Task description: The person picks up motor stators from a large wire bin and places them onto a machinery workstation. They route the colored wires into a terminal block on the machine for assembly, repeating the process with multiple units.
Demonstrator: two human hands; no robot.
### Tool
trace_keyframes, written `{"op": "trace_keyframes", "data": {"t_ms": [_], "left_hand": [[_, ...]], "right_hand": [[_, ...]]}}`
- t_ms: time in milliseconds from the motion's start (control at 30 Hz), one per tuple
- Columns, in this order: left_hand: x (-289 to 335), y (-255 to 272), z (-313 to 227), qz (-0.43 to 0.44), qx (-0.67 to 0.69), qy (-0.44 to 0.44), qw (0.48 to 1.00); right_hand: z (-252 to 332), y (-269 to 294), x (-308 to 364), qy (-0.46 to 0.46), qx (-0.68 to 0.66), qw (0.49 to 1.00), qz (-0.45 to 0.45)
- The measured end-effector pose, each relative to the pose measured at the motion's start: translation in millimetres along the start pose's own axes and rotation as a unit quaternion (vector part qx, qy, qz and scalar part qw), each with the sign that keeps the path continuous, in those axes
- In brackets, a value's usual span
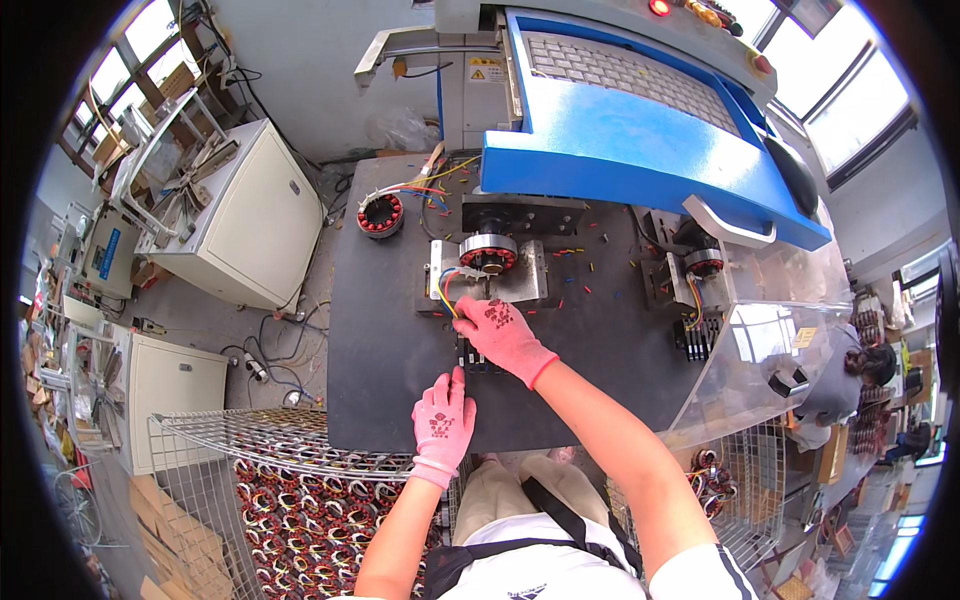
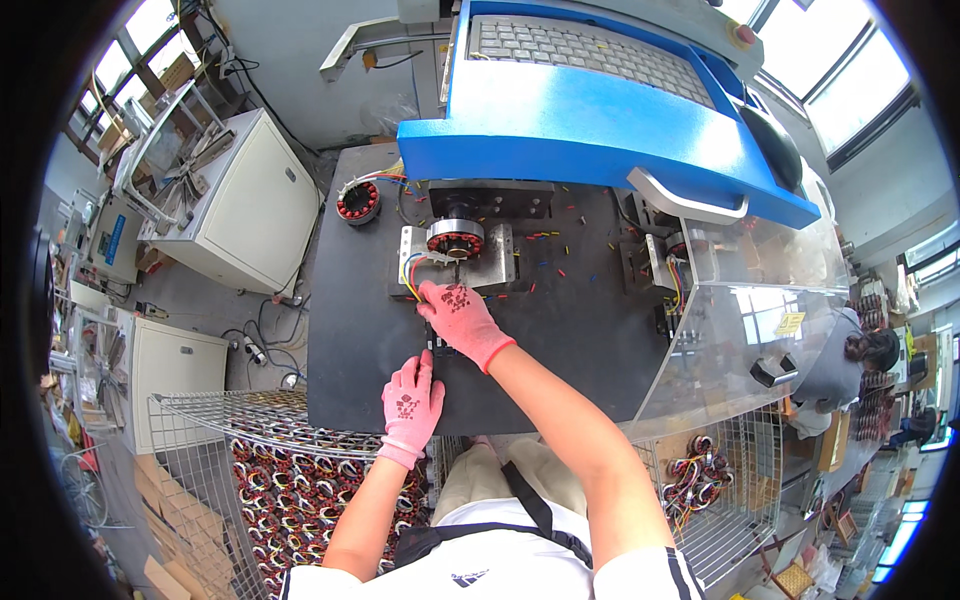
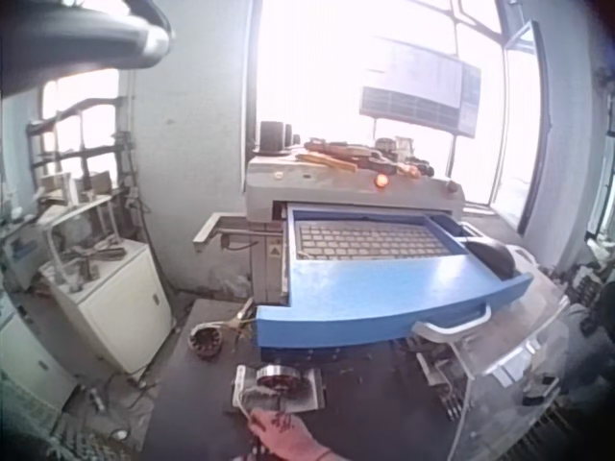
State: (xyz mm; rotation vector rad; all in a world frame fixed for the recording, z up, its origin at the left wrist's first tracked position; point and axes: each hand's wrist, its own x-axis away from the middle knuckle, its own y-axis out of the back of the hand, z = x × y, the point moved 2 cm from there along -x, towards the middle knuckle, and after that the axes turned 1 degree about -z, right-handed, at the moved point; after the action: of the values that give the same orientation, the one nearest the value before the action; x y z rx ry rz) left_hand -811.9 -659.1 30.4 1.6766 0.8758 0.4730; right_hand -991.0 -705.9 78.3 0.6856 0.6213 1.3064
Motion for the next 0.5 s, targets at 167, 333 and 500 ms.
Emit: {"op": "trace_keyframes", "data": {"t_ms": [167,333,500], "left_hand": [[1,-4,10,-0.057,0.146,0.028,0.987],[3,-10,11,-0.080,0.404,0.169,0.896],[3,-20,15,-0.098,0.427,0.182,0.880]], "right_hand": [[2,-3,-1,0.002,-0.015,1.000,-0.002],[9,10,20,0.013,-0.040,0.998,-0.050],[74,104,114,0.061,-0.088,0.994,0.007]]}}
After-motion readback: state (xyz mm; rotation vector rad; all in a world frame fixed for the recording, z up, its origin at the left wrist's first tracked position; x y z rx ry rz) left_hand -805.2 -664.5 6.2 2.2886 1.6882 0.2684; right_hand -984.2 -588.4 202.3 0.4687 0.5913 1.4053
